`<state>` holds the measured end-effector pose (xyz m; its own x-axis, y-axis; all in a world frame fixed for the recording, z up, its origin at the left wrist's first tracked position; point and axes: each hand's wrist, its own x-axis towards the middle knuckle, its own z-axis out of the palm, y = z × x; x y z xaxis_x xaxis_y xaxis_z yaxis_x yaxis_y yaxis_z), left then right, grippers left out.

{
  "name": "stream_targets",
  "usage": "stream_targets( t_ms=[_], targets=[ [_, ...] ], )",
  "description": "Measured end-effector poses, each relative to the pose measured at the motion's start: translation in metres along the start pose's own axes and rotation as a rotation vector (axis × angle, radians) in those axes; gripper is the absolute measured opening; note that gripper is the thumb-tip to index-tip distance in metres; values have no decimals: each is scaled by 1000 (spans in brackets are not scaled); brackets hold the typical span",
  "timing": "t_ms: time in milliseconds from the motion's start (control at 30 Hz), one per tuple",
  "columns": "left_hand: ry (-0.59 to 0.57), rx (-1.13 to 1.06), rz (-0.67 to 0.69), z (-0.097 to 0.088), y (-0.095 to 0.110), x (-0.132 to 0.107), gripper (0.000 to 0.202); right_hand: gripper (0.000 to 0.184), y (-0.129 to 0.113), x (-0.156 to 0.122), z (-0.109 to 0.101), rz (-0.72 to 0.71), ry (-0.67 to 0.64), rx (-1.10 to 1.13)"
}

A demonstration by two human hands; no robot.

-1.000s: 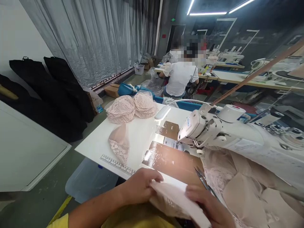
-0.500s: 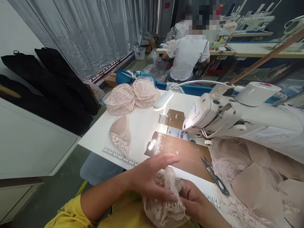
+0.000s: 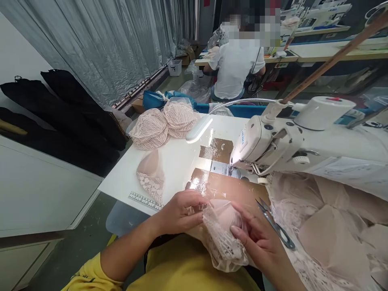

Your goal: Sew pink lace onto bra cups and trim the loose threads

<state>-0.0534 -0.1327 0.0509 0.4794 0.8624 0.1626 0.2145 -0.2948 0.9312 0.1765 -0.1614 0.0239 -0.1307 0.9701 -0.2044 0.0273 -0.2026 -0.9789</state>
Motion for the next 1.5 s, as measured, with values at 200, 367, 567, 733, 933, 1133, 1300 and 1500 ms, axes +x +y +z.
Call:
stream_targets(
  t_ms=[200, 367, 567, 733, 933, 1133, 1300, 1500],
  targets=[
    [-97, -40, 115, -3, 16, 6, 24, 21, 2, 11, -11, -231, -233, -314],
    [-117, -98, -35, 17, 0, 14, 34, 27, -3, 16, -6, -234, -245, -232],
    [277, -77, -97, 37, -13, 15, 35, 46, -34, 13, -13, -86, -705, -179],
    [244, -67, -27, 37, -14, 12, 33, 49, -27, 14, -17, -99, -538, -39],
    [114, -46, 119, 41, -14, 12, 29, 28, -2, 15, 3, 31, -378, 23],
    [266, -702, -265, 34, -19, 9, 39, 29, 1, 12, 0, 112, -55, 339],
    [53, -1281, -408, 46, -15, -5, 69, 24, 3, 15, 3, 102, 122, 485],
    [194, -1156, -489, 74, -13, -8, 36, 20, 4, 22, 21, 141, 73, 502]
  ],
)
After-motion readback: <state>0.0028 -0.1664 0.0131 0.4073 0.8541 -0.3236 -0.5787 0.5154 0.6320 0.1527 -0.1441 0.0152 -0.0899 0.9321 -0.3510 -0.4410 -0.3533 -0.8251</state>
